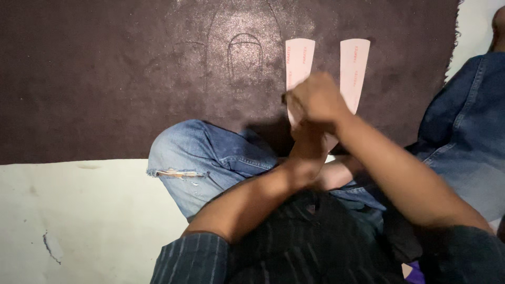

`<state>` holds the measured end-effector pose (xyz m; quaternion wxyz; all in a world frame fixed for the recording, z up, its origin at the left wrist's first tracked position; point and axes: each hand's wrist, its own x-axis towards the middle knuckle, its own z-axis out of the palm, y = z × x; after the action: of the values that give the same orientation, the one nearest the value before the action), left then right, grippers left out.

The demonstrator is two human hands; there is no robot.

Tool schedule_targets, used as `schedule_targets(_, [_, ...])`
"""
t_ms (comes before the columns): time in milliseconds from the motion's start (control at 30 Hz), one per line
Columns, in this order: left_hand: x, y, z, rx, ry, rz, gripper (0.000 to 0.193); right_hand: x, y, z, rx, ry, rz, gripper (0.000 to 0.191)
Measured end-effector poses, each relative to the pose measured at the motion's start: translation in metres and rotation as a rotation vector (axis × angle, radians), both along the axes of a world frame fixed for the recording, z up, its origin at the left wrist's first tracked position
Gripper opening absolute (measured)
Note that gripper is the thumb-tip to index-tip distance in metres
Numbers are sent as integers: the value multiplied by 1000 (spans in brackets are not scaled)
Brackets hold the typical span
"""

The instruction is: The person sits on the floor and uses a U-shaped paper pattern to trace outlines onto a large piece of dark fabric with a small marking tool. They repeatedly reposition the pattern and trace its edges to create multiple identical shapes on the fabric.

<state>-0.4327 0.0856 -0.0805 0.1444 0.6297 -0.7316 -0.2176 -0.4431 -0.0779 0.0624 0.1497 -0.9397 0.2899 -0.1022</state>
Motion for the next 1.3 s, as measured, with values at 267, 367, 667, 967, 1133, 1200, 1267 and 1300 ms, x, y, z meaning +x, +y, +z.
schedule_targets(267, [-1,-7,8,-281,-98,234,40,7,-20,-19,-1,-51,-41,10])
schedule_targets(367, [17,-17,52,-53,-357,91,48,12,-55,-18,169,-234,-169,14])
schedule_targets(667, [69,-63,101,197,269,102,26,13,-38,-1,249,-104,-126,14])
schedule_targets(967, [78,-85,125,69,-240,-6,56,26,-72,-12,63,-198,-177,12])
schedule_targets(1133, [72,-85,126,659,402,443,65,12,-22,4,239,138,-43,12])
schedule_targets(1200, [71,-84,115,667,469,474,57,9,-17,3,265,-41,-21,13])
schedule_targets(1267, [69,-81,102,675,534,504,50,9,-24,-3,269,-123,-58,13])
schedule_targets(1300, [67,-79,96,569,488,463,52,11,-36,-8,260,-114,-106,12])
